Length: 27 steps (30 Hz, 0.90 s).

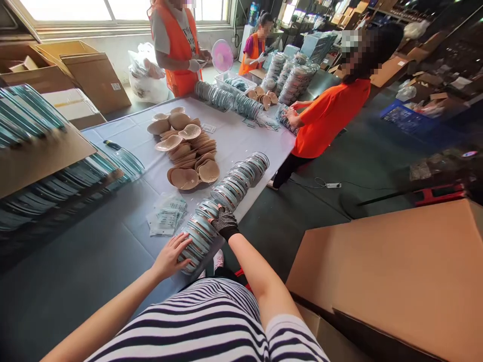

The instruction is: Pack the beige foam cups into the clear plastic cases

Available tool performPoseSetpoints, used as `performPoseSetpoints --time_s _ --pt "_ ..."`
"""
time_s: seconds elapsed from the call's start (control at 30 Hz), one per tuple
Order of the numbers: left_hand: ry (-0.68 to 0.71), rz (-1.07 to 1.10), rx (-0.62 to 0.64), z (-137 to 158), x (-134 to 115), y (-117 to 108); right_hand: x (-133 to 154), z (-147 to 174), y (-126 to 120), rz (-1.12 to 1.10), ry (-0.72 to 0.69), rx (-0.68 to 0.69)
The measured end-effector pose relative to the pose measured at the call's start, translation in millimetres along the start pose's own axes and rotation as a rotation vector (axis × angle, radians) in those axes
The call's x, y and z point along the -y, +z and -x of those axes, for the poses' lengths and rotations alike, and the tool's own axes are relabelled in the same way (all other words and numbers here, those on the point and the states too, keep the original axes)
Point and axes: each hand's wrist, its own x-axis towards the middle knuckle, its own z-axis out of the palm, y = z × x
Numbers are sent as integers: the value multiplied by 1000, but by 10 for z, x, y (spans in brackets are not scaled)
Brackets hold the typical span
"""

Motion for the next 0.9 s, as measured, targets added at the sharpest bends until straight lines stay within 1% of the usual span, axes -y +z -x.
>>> performPoseSetpoints --time_s 0.13,0.23,0.3,0.4,0.47,0.57,0.63,0.7,0.77,0.8,0.83,0.9 --pt "-6 2 -29 -141 77 8 77 -99 -45 74 -79 -81" --pt "-12 8 -53 -251 93 -2 -9 -169 -115 44 -96 -82" --pt "-36 13 -100 -343 75 -25 -178 -234 -212 15 -126 -114" --pt "-74 34 -180 -630 2 -67 -608 -435 -477 -19 -140 -221" --pt "-88 48 -215 -972 -83 -75 -973 -678 -729 -27 -98 -291" --pt "-122 55 -236 -1672 -267 -19 -1526 -1209 -1151 18 -53 -355" --pt "-159 49 -222 -2185 -422 63 -1837 -1621 -1403 72 -57 -355" --pt "-215 28 -182 -2662 -582 167 -2081 -2020 -1591 121 -55 -318" --pt "-287 -7 -117 -3047 -717 276 -2259 -2363 -1696 153 -32 -260" --pt "-327 -29 -83 -3193 -768 326 -2326 -2508 -1719 160 -16 -222" --pt "-366 -50 -51 -3306 -806 369 -2379 -2633 -1725 160 -3 -181" --pt "-432 -85 -2 -3437 -849 431 -2455 -2832 -1700 138 -14 -117"
